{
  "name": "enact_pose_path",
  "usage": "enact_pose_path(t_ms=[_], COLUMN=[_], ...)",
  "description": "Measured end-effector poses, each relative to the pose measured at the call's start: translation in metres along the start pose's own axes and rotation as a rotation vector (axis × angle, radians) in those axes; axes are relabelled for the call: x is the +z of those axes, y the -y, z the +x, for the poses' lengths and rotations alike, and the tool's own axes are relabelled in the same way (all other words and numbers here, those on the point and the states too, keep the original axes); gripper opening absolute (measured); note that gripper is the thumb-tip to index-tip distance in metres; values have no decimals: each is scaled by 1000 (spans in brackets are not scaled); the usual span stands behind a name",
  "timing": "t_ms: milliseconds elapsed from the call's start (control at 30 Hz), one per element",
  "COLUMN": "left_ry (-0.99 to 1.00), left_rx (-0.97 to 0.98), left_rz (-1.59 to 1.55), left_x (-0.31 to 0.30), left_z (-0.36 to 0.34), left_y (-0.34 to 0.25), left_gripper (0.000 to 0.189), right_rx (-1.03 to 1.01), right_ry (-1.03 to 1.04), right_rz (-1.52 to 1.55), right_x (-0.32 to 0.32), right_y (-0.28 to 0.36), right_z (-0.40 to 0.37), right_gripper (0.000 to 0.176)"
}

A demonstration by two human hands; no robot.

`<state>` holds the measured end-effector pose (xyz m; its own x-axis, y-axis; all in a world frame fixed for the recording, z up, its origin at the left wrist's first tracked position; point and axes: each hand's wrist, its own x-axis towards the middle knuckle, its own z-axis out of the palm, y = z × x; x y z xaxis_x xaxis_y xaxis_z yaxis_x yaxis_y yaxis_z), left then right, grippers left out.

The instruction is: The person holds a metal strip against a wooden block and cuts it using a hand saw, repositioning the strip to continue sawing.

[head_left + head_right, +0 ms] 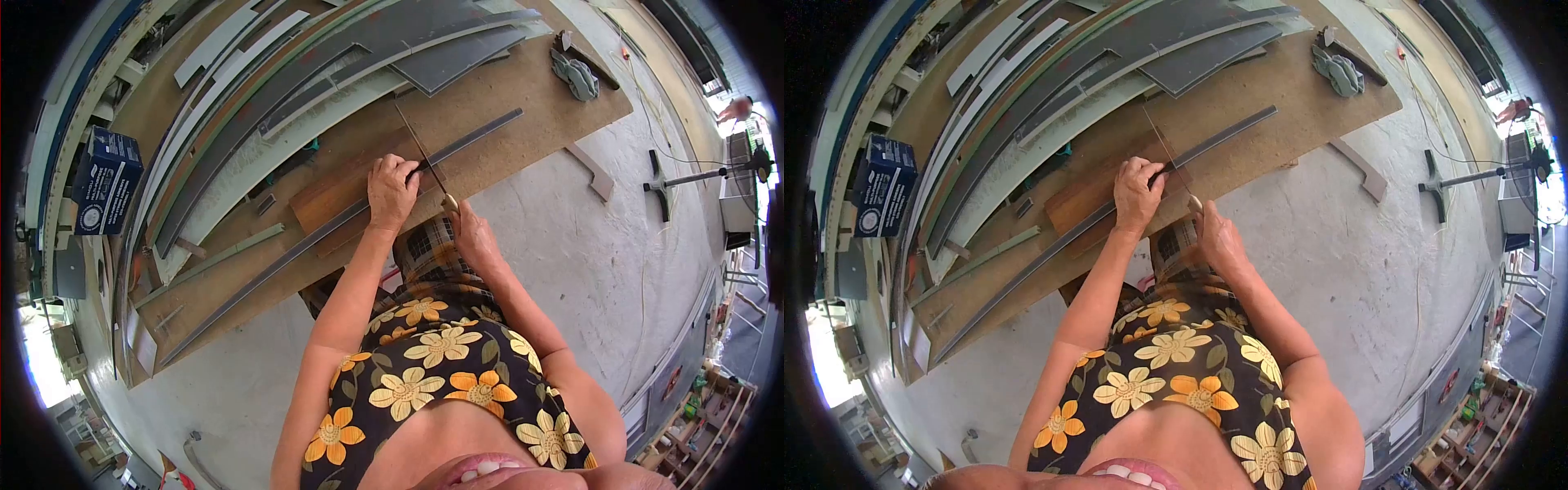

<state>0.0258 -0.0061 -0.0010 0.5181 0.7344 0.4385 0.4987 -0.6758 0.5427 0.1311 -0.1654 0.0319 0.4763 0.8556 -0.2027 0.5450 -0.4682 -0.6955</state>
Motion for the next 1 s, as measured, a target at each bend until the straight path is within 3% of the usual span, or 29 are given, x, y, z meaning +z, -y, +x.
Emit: enact_pose_path(t_ms=[467,1000], left_ry=[-23,-33], left_rx=[4,17], left_rz=[-38,8], left_x=[0,0], left_z=[0,-2], left_y=[-3,-3], left_gripper=[18,22], right_rx=[-99,-65], right_ry=[-57,-30], right_rz=[-18,-19], right_x=[7,2], right_y=[-13,-6], right_z=[4,6], right_gripper=[19,19])
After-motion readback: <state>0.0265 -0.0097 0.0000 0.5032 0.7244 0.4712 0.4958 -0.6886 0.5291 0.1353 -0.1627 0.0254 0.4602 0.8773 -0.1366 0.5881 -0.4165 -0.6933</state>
